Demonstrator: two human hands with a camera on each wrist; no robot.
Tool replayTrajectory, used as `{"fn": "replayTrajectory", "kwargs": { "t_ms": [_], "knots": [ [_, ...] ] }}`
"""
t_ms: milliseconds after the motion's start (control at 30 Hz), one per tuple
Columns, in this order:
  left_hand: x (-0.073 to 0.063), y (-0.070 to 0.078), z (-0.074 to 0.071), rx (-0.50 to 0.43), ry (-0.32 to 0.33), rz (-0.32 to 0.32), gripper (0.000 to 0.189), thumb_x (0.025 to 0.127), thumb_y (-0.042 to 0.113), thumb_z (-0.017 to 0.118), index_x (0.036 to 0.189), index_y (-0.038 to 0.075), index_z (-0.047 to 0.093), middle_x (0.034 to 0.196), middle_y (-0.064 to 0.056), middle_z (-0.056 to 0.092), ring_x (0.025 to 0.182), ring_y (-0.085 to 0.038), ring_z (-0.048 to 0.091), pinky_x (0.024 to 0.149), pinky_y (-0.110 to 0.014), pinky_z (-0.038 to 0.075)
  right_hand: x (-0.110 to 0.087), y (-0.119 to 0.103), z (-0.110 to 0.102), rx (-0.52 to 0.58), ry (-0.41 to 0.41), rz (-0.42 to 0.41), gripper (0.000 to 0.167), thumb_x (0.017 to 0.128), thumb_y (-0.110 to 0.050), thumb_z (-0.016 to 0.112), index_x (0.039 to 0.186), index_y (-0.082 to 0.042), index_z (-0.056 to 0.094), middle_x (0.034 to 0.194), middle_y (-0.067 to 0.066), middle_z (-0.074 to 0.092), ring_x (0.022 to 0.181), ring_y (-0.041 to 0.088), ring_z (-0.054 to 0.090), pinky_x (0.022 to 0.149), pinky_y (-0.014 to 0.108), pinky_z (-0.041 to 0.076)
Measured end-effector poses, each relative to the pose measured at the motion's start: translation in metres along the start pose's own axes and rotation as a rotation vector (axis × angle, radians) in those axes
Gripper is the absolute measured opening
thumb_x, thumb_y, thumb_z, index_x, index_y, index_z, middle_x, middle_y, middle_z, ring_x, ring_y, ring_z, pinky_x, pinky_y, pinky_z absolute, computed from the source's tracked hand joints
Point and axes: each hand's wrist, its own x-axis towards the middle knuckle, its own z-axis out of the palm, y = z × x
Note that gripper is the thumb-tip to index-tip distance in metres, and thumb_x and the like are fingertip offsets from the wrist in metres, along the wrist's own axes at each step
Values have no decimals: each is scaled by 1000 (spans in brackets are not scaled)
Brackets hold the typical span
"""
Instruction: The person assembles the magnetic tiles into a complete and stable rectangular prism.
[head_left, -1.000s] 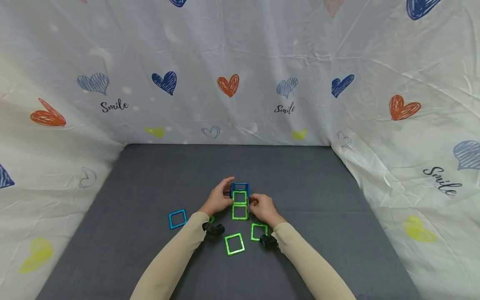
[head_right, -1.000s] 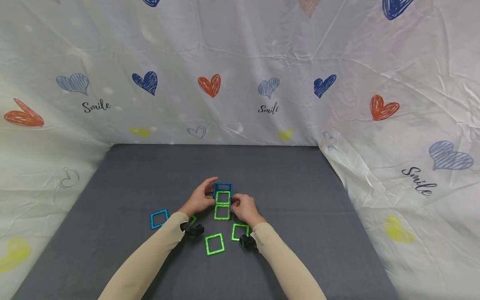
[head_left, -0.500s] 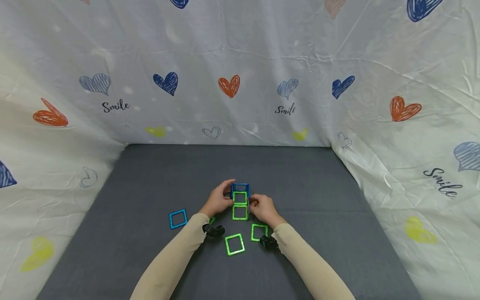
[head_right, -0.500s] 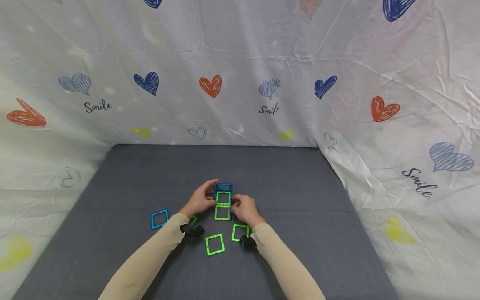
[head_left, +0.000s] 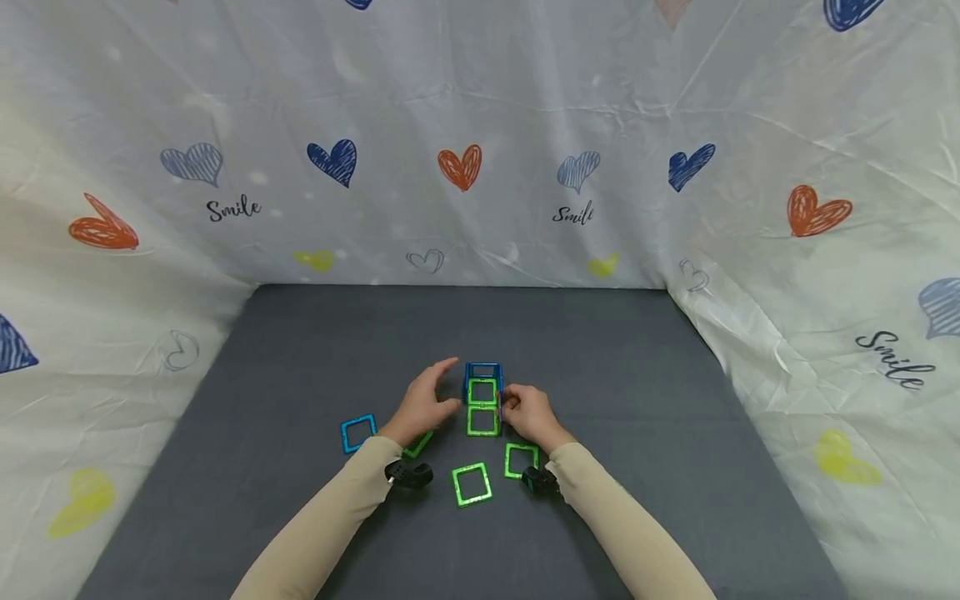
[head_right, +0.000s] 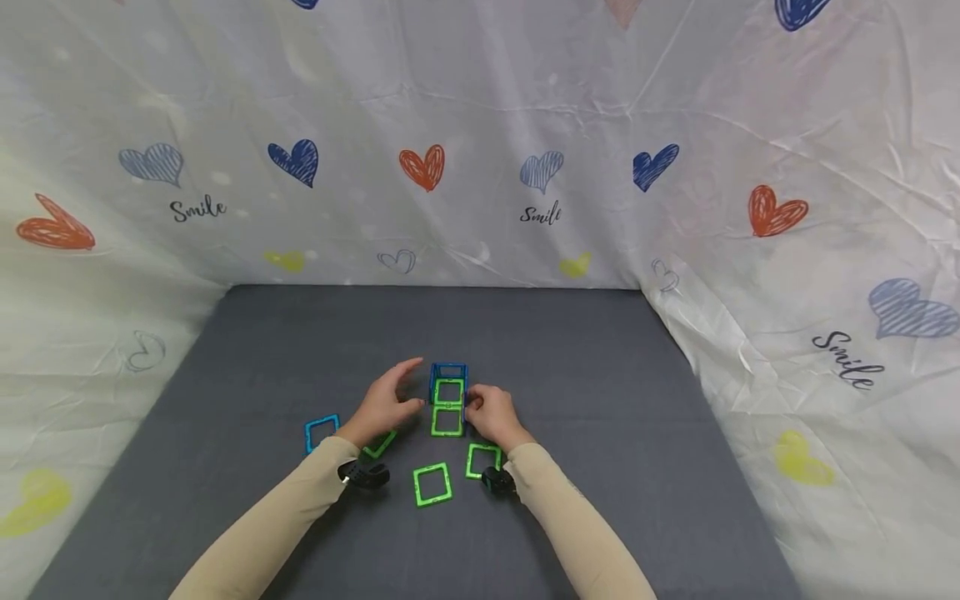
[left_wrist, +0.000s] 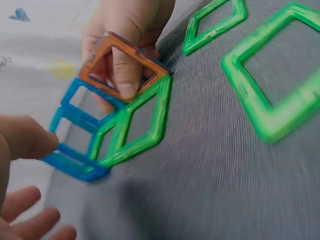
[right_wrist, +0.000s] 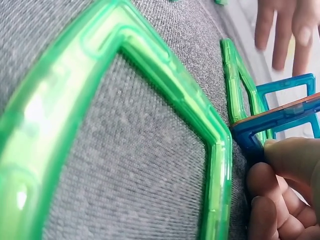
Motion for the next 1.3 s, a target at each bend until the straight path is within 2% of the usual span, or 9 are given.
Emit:
{"fn": "replayTrajectory", "kwargs": {
  "t_ms": [133, 267, 367, 533, 667, 833, 1100, 1300],
  "knots": [
    [-17, 6, -20, 239, 31, -6, 55, 91, 13, 71, 144, 10, 57, 143, -17, 57, 129, -36, 57, 102, -56, 51, 0, -2, -2, -3, -8, -4, 28, 94, -5, 64, 120, -3, 72, 84, 5, 71, 66, 11, 58, 64, 28, 50],
    [-35, 8, -31, 461, -13, -22, 50, 89, 20, 76, 136, 8, 63, 128, -18, 62, 109, -34, 64, 87, -51, 56, 0, -1, -1, -8, -10, 1, 28, 94, -6, 64, 120, -3, 72, 85, 4, 71, 66, 11, 58, 63, 28, 50],
    [-46, 9, -32, 563, -66, -35, 51, 88, 25, 78, 134, 8, 64, 121, -17, 63, 99, -32, 63, 79, -48, 55, -1, 0, 0, -8, -16, 8, 28, 94, -6, 64, 120, -4, 72, 85, 4, 71, 66, 11, 59, 62, 28, 50],
    [-53, 10, -26, 656, -91, -33, 53, 85, 30, 80, 131, 9, 66, 111, -15, 64, 88, -29, 61, 74, -48, 53, -1, 2, 0, 1, -11, 8, 26, 94, -5, 64, 119, -4, 73, 85, 5, 70, 67, 11, 59, 62, 28, 50],
    [-55, 10, -21, 713, -109, -29, 56, 81, 33, 83, 129, 9, 67, 104, -13, 63, 80, -25, 57, 71, -48, 51, -1, 2, 0, 5, -12, 6, 26, 94, -6, 64, 120, -4, 72, 85, 5, 71, 68, 11, 60, 63, 29, 51],
    [-57, 12, -17, 712, -131, -40, 62, 76, 30, 87, 130, 6, 66, 101, -15, 61, 77, -25, 55, 67, -46, 49, -2, 1, 0, 0, -13, -1, 28, 94, -5, 64, 121, -2, 72, 86, 6, 71, 68, 11, 60, 63, 28, 52],
    [-58, 12, -17, 703, -114, -81, 64, 75, 29, 89, 129, 4, 65, 101, -18, 61, 73, -25, 58, 60, -41, 50, -3, 1, 0, -2, -7, -2, 27, 94, -5, 64, 120, -3, 72, 86, 6, 71, 68, 11, 61, 63, 29, 52],
    [-56, 10, -16, 698, -99, -69, 59, 75, 22, 89, 125, 2, 66, 96, -17, 61, 71, -25, 59, 60, -40, 52, -1, 2, 0, -2, 0, -7, 26, 94, -4, 65, 118, -3, 73, 85, 6, 71, 68, 11, 60, 63, 29, 52]
  ]
}}
